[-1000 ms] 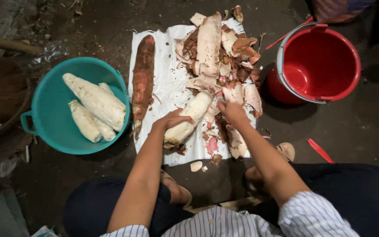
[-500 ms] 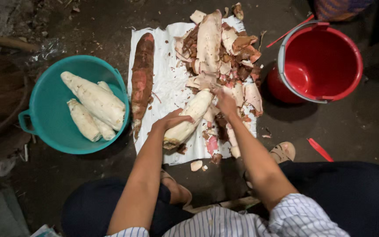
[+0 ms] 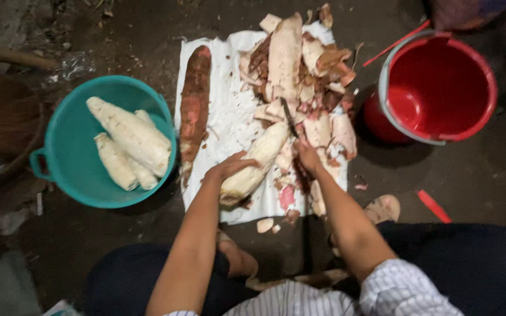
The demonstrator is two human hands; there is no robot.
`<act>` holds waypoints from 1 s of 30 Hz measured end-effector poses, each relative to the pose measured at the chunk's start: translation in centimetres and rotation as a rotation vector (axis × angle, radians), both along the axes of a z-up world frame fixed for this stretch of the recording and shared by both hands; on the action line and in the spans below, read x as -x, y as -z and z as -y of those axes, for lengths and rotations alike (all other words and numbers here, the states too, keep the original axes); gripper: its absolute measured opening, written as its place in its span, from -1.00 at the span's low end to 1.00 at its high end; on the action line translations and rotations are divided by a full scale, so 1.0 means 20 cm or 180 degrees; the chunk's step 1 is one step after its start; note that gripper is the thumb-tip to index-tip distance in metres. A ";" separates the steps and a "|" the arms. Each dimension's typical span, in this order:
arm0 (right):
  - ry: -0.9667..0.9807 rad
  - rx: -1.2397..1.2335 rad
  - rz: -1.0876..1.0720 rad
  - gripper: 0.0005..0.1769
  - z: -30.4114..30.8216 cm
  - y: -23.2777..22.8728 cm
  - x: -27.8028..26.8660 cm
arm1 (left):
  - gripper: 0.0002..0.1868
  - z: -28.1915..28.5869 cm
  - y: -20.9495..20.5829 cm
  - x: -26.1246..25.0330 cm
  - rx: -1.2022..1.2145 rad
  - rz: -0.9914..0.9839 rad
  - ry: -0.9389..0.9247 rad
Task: The person sits on the floor and uses a knife to peel the skin off large root vegetables. They hold each vegetable with one hand and scrape away the skin with the other, placing the peeled pieces into a nearby teal basin.
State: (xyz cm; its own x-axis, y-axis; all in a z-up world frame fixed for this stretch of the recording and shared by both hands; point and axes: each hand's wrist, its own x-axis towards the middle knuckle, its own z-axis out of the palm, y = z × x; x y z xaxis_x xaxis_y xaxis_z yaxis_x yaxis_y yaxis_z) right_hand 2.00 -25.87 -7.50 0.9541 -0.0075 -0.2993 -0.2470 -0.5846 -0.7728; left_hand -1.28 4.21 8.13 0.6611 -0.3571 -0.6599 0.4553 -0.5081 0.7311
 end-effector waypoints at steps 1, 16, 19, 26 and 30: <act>0.0087 -0.0165 -0.0211 -0.28 0.03 -0.02 -0.04 | -0.26 0.01 -0.01 -0.01 0.0046 -0.0042 -0.0083; 0.0128 0.0169 -0.0273 -0.29 -0.07 -0.23 0.01 | -0.28 -0.08 0.20 0.24 0.1484 -0.1617 -0.2874; 0.0456 -0.0207 0.0424 -0.33 -0.09 -0.24 0.07 | -0.28 0.01 0.33 0.22 0.2001 -0.1122 -0.2157; 0.0979 0.0155 0.0100 -0.36 -0.05 -0.26 0.20 | -0.22 0.00 0.62 0.18 0.0913 0.0102 -0.2069; 0.1140 0.0293 0.0390 -0.31 -0.02 -0.26 0.22 | -0.15 -0.11 0.77 0.15 0.0663 0.0498 -0.1805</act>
State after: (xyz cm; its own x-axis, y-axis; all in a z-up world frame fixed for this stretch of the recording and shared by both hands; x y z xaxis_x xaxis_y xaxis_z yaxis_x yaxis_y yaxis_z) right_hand -2.43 -25.43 -2.30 0.9148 -0.3682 -0.1657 -0.3571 -0.5464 -0.7576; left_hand -4.31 6.37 -7.37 0.8688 -0.0328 -0.4942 0.4919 -0.0583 0.8687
